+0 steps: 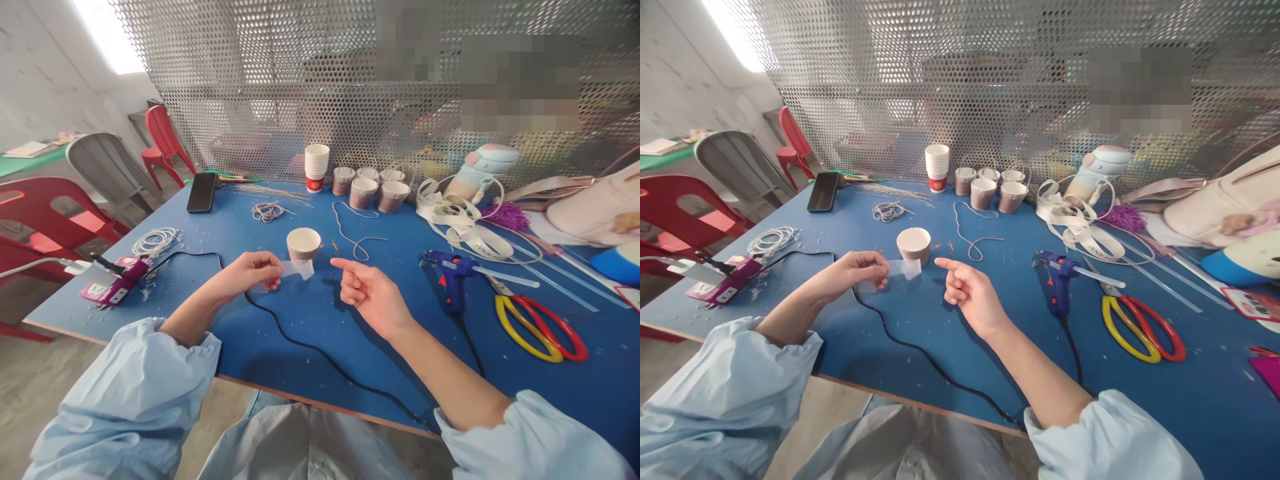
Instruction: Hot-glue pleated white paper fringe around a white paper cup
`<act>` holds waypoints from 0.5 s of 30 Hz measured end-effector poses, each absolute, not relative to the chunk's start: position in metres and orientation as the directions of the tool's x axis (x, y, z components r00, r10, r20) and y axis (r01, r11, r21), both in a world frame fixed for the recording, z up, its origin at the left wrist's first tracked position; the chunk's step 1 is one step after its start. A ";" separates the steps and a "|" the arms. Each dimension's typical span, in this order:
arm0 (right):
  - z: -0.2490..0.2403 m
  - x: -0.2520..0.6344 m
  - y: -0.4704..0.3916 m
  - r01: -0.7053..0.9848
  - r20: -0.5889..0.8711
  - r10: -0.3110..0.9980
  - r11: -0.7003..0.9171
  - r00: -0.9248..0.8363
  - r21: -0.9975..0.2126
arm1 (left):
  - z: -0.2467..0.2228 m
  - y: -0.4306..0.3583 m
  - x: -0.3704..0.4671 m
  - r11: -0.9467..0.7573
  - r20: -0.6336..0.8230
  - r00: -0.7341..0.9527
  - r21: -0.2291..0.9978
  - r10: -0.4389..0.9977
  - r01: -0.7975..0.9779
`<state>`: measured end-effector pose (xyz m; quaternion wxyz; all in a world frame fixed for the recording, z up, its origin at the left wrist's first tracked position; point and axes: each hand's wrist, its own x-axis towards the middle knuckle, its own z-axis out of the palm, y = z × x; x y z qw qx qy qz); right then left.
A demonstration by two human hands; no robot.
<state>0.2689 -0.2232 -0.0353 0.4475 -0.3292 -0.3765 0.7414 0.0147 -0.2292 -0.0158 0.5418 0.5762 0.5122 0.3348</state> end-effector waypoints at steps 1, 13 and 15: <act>-0.035 0.269 -0.223 -0.412 -0.155 0.909 -0.321 -0.387 -0.853 | -0.015 -0.229 0.015 0.096 -0.166 0.263 0.962 0.950 0.257; -0.046 0.262 -0.232 -0.024 0.006 0.799 -0.011 -0.602 -1.000 | -0.023 -0.239 0.038 -0.183 -0.092 0.670 0.926 0.737 0.329; -0.047 0.261 -0.235 0.044 -0.047 0.743 -0.023 -0.668 -0.999 | -0.026 -0.241 0.042 -0.149 -0.107 0.683 0.941 0.722 0.305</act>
